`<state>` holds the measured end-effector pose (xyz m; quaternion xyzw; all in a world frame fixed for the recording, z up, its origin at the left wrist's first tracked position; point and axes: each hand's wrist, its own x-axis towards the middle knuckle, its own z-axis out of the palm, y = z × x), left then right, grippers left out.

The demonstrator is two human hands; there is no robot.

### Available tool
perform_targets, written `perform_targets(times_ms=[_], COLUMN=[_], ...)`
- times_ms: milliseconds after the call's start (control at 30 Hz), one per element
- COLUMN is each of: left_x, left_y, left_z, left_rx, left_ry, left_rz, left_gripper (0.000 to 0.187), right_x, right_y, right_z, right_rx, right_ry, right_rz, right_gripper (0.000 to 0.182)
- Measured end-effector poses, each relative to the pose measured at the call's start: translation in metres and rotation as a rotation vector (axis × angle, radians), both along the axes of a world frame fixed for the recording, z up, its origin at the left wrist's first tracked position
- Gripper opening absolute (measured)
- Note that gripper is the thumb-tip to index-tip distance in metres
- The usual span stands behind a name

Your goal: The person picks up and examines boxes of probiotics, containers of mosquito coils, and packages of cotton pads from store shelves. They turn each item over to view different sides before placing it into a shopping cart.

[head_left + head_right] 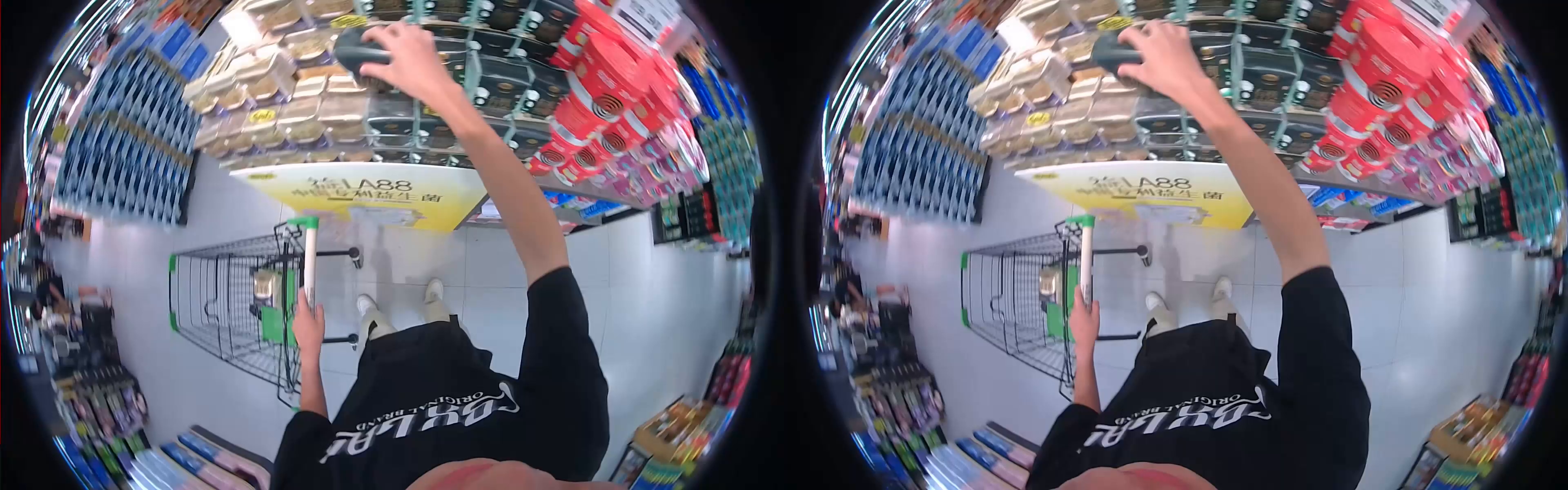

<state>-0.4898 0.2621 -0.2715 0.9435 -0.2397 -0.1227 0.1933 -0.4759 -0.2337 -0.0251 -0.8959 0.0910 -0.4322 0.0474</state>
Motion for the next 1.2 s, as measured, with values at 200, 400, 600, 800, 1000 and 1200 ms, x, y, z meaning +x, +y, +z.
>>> perform_targets(times_ms=[200, 400, 600, 800, 1000, 1200], left_x=[0.006, -0.014, -0.034, 0.016, 0.130, 0.089], left_y=[0.000, 0.000, 0.051, 0.114, 0.114, 0.114], left_z=[-0.013, 0.046, 0.093, 0.025, -0.102, -0.144], left_rx=[-0.144, -0.699, -0.489, -0.631, -0.277, -0.507], left_ry=[-0.166, 0.015, -0.205, -0.146, -0.397, 0.054], left_rz=[-0.119, 0.102, 0.144, 0.353, 0.352, 0.379], left_gripper=[0.062, 0.088, 0.095, 0.081, 0.086, 0.086], right_x=[-0.047, -0.042, -0.049, -0.086, -0.091, -0.093], right_y=[0.095, 0.233, 0.404, 0.442, 0.446, 0.438], right_z=[0.018, -0.083, -0.198, -0.221, -0.248, -0.253], right_rx=[0.922, 1.865, 1.634, 0.407, 0.294, 0.314], right_ry=[-0.277, -0.413, 0.242, 0.610, 0.760, 0.675], right_rz=[0.422, 0.574, 0.473, 0.606, 0.638, 0.655], right_gripper=[0.043, 0.038, 0.045, 0.054, 0.044, 0.042])
